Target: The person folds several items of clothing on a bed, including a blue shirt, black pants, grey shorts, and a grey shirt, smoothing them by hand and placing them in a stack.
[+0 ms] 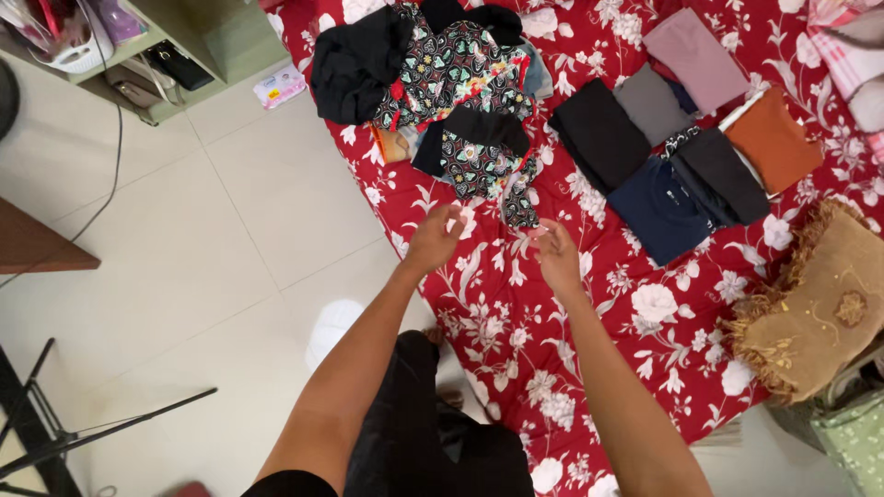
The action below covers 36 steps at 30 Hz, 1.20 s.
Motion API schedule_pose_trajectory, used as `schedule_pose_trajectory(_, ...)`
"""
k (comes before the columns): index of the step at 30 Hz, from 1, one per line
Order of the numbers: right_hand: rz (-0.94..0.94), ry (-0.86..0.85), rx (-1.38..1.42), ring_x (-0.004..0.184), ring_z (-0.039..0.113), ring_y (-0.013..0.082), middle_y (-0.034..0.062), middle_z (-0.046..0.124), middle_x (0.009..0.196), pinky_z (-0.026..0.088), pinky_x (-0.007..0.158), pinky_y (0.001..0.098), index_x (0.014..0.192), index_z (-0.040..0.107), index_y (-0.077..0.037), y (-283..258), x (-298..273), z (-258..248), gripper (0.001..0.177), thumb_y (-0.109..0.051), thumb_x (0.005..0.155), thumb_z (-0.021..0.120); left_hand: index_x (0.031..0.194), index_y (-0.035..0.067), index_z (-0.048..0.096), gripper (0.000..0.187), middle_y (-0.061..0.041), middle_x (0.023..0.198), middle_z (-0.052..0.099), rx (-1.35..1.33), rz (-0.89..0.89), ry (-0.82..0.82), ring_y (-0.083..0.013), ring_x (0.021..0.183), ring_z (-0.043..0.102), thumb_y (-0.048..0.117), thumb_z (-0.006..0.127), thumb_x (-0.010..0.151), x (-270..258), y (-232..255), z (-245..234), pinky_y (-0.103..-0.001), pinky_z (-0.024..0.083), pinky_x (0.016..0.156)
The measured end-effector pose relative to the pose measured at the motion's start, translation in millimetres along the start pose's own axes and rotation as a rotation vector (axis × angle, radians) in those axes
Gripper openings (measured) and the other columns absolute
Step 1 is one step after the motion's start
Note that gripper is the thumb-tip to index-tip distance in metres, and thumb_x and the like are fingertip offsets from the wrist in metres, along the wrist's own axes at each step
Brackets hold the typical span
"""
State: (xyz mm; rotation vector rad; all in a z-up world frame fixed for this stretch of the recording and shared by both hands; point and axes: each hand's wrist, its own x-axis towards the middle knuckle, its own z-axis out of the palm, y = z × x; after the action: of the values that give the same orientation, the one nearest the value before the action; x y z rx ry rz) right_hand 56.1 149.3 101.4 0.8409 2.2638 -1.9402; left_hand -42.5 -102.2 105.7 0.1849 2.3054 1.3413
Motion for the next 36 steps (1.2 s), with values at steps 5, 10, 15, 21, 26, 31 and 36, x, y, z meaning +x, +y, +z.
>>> schedule_pose_trajectory(5, -0.014, -0.041, -0.051, 0.107, 0.067, 0.0141, 0.0069, 0.071, 0.118, 0.053, 0.088, 0.0279, 0.129, 0.059, -0.004, -48.7, 2.7, 38.0, 0.030, -0.026, 0.109, 0.051, 0.125, 0.007, 0.063, 0.035, -0.011, 0.115, 0.074, -0.160, 0.101, 0.145, -0.0214, 0.105, 0.071, 0.032, 0.060, 0.100, 4.5, -21.7, -84.3, -0.034, 0.055, 0.092)
schedule_pose_trajectory(10, -0.129, -0.116, 0.034, 0.091, 0.070, 0.0131, 0.0057, 0.072, 0.109, 0.053, 0.075, 0.0247, 0.117, 0.065, -0.002, -55.4, 93.9, 119.2, 0.018, -0.012, 0.105, 0.057, 0.124, 0.007, 0.064, 0.030, -0.010, 0.112, 0.074, -0.255, 0.015, 0.187, -0.0197, 0.102, 0.069, 0.026, 0.064, 0.100, 48.6, -74.2, -128.5, -0.033, 0.054, 0.088)
schedule_pose_trajectory(15, -0.091, -0.077, -0.091, 0.077, 0.073, 0.0130, 0.0081, 0.067, 0.113, 0.058, 0.062, 0.0260, 0.123, 0.060, -0.003, -62.9, 250.2, 255.0, 0.021, -0.003, 0.102, 0.054, 0.122, 0.006, 0.065, 0.028, -0.008, 0.105, 0.075, -0.319, -0.147, 0.139, -0.0178, 0.094, 0.070, 0.023, 0.062, 0.099, 120.2, -123.2, -164.9, -0.032, 0.056, 0.084)
schedule_pose_trajectory(21, -0.875, 0.084, -0.758, 0.108, 0.070, 0.0471, 0.0203, 0.059, 0.134, 0.057, 0.093, 0.0439, 0.143, 0.050, 0.003, -79.7, 396.8, 364.9, 0.071, -0.008, 0.080, 0.079, 0.120, 0.003, 0.065, 0.027, -0.008, 0.106, 0.076, -0.309, -0.169, 0.073, -0.0198, 0.096, 0.071, 0.016, 0.060, 0.097, 172.4, -166.0, -197.4, -0.032, 0.056, 0.084)
schedule_pose_trajectory(26, -0.252, -0.139, -0.420, 0.092, 0.073, 0.0256, 0.0164, 0.077, 0.102, 0.056, 0.084, 0.0339, 0.121, 0.072, 0.001, -111.0, 363.1, 378.8, 0.028, -0.018, 0.100, 0.069, 0.130, 0.002, 0.061, 0.043, -0.013, 0.121, 0.074, -0.798, -0.347, 0.034, -0.0238, 0.111, 0.070, 0.032, 0.043, 0.105, 217.3, -198.4, -183.5, -0.037, 0.051, 0.096)
schedule_pose_trajectory(31, -0.165, -0.306, -0.219, 0.095, 0.067, 0.0122, 0.0100, 0.077, 0.106, 0.055, 0.088, 0.0269, 0.118, 0.070, 0.006, -165.4, 190.8, 324.4, 0.030, -0.014, 0.096, 0.075, 0.132, 0.002, 0.059, 0.039, -0.013, 0.123, 0.072, -1.214, -0.447, 0.154, -0.0247, 0.113, 0.068, 0.025, 0.048, 0.102, 244.9, -173.8, -161.6, -0.038, 0.052, 0.098)
schedule_pose_trajectory(36, 0.128, -0.388, -0.334, 0.070, 0.066, 0.0082, 0.0059, 0.077, 0.081, 0.054, 0.062, 0.0243, 0.100, 0.078, 0.001, -204.6, 53.0, 231.9, 0.021, -0.007, 0.081, 0.082, 0.134, 0.002, 0.057, 0.039, -0.012, 0.125, 0.069, -1.615, -0.413, 0.209, -0.0259, 0.115, 0.067, 0.017, 0.054, 0.098, 226.3, -150.2, -161.4, -0.039, 0.052, 0.100)
